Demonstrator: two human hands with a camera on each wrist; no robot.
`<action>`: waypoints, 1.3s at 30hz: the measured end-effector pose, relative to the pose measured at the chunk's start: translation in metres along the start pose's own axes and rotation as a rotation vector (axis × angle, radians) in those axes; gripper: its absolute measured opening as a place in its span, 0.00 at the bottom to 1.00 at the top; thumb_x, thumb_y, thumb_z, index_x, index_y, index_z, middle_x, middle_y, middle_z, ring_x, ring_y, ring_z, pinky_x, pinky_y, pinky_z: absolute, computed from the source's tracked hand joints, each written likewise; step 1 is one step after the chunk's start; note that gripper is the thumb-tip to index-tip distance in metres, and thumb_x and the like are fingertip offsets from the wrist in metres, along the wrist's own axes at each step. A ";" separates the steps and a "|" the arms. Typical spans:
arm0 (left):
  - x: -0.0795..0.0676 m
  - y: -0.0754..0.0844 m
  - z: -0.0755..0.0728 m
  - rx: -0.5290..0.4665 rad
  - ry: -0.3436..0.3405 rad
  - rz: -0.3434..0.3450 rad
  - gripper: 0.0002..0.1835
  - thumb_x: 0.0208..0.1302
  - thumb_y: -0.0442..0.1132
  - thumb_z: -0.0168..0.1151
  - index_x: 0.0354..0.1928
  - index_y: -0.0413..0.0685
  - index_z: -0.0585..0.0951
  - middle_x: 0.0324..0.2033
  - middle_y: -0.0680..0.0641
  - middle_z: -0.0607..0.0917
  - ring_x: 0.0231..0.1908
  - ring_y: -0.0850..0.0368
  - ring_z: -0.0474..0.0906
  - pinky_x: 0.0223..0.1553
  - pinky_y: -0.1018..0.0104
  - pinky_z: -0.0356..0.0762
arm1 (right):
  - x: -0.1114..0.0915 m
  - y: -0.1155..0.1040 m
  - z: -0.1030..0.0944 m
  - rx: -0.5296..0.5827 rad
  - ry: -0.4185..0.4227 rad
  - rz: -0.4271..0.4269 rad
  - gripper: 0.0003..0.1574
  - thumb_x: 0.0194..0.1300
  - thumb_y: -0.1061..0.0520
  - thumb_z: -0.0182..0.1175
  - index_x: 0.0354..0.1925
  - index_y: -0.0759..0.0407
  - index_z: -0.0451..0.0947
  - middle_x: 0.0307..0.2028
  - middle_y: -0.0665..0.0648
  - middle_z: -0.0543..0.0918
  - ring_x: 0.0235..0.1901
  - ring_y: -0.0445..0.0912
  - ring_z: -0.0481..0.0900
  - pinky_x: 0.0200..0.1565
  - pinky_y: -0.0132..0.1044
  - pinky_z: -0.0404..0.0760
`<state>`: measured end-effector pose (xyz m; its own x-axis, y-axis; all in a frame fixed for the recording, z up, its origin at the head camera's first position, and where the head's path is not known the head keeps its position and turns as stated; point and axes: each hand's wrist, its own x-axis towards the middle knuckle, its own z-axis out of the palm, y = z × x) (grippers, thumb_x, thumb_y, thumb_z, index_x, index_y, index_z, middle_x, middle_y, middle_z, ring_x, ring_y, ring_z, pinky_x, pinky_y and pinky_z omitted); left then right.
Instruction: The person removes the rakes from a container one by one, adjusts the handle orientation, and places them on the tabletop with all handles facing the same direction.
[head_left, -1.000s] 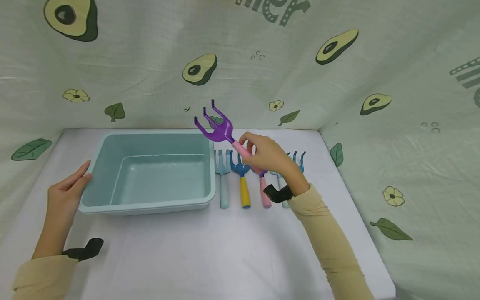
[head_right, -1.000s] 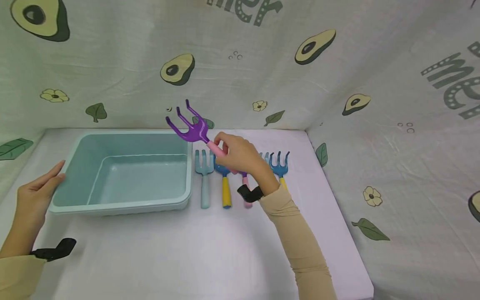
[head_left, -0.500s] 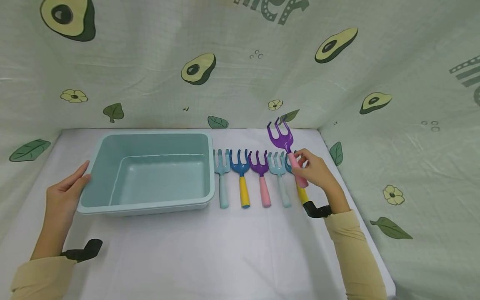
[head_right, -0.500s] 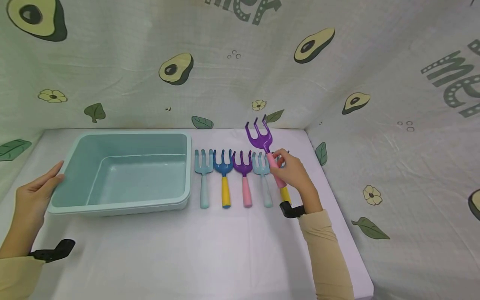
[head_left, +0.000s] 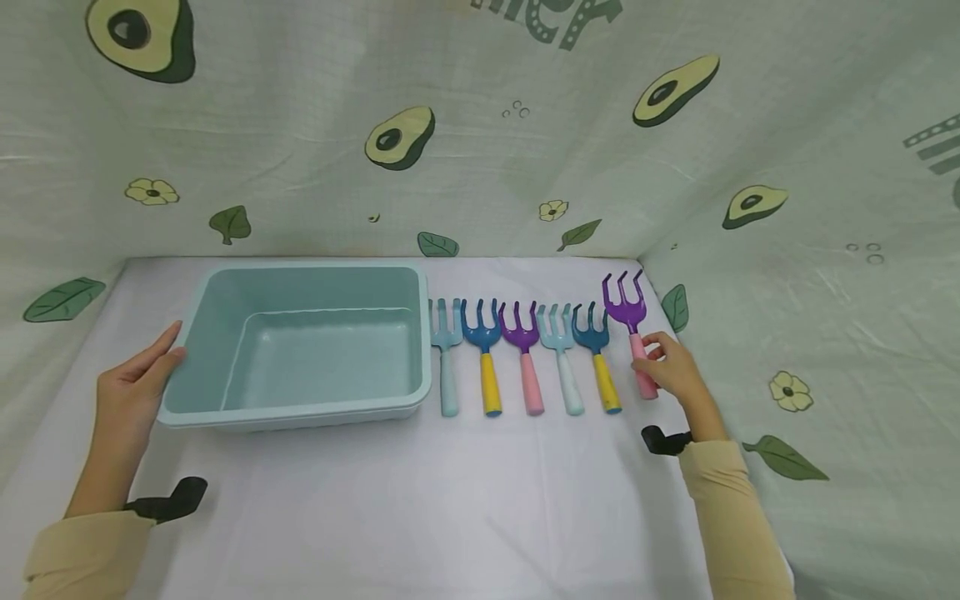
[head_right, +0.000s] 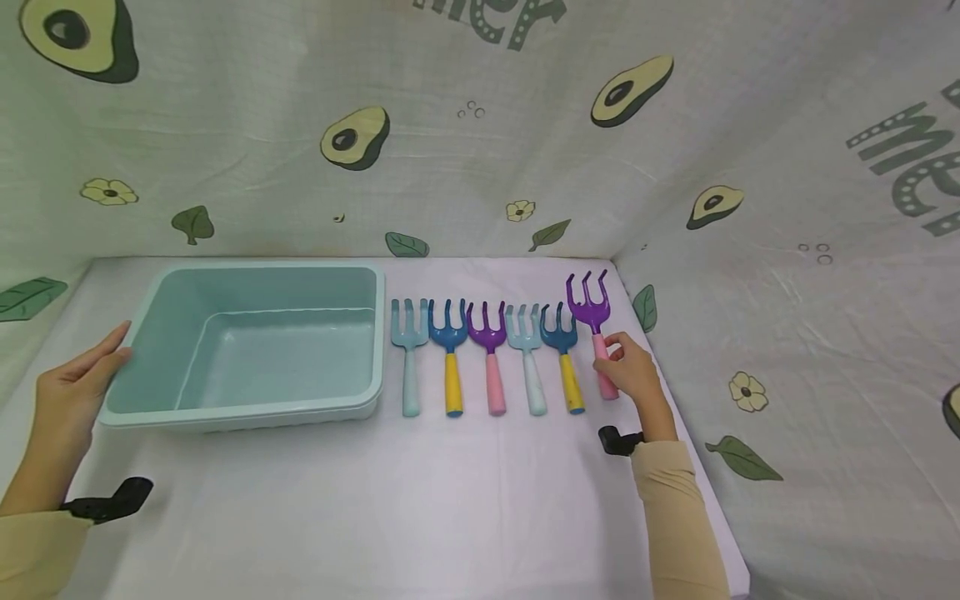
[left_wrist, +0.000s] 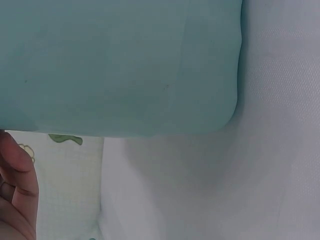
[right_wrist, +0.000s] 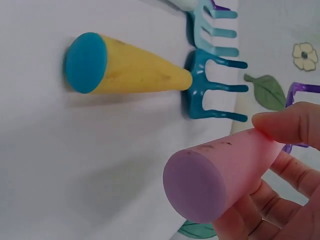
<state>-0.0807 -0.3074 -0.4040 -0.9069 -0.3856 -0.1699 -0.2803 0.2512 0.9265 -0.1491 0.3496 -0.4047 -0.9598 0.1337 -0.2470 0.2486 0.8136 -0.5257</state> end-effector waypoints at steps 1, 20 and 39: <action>0.000 0.000 0.000 0.007 0.003 -0.002 0.25 0.63 0.51 0.54 0.62 0.69 0.65 0.61 0.67 0.62 0.64 0.71 0.56 0.41 0.91 0.64 | 0.001 0.003 0.001 -0.002 0.001 0.017 0.30 0.59 0.52 0.55 0.55 0.65 0.61 0.40 0.66 0.69 0.32 0.51 0.71 0.28 0.33 0.76; -0.001 0.001 0.002 0.055 0.002 0.003 0.24 0.64 0.52 0.51 0.62 0.70 0.63 0.62 0.67 0.61 0.64 0.70 0.57 0.39 0.91 0.65 | 0.017 0.045 0.019 -0.053 -0.025 0.198 0.30 0.59 0.50 0.52 0.54 0.65 0.61 0.38 0.66 0.71 0.29 0.49 0.71 0.26 0.33 0.73; -0.002 0.001 0.001 0.059 0.007 -0.002 0.24 0.64 0.52 0.51 0.62 0.72 0.63 0.62 0.68 0.60 0.64 0.71 0.56 0.40 0.92 0.64 | 0.027 0.043 0.025 -0.127 -0.156 0.302 0.32 0.60 0.48 0.52 0.56 0.65 0.60 0.45 0.68 0.70 0.35 0.52 0.70 0.30 0.35 0.72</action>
<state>-0.0799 -0.3051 -0.4030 -0.9041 -0.3920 -0.1698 -0.3009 0.3023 0.9045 -0.1614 0.3741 -0.4545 -0.8117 0.2983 -0.5022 0.4900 0.8157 -0.3074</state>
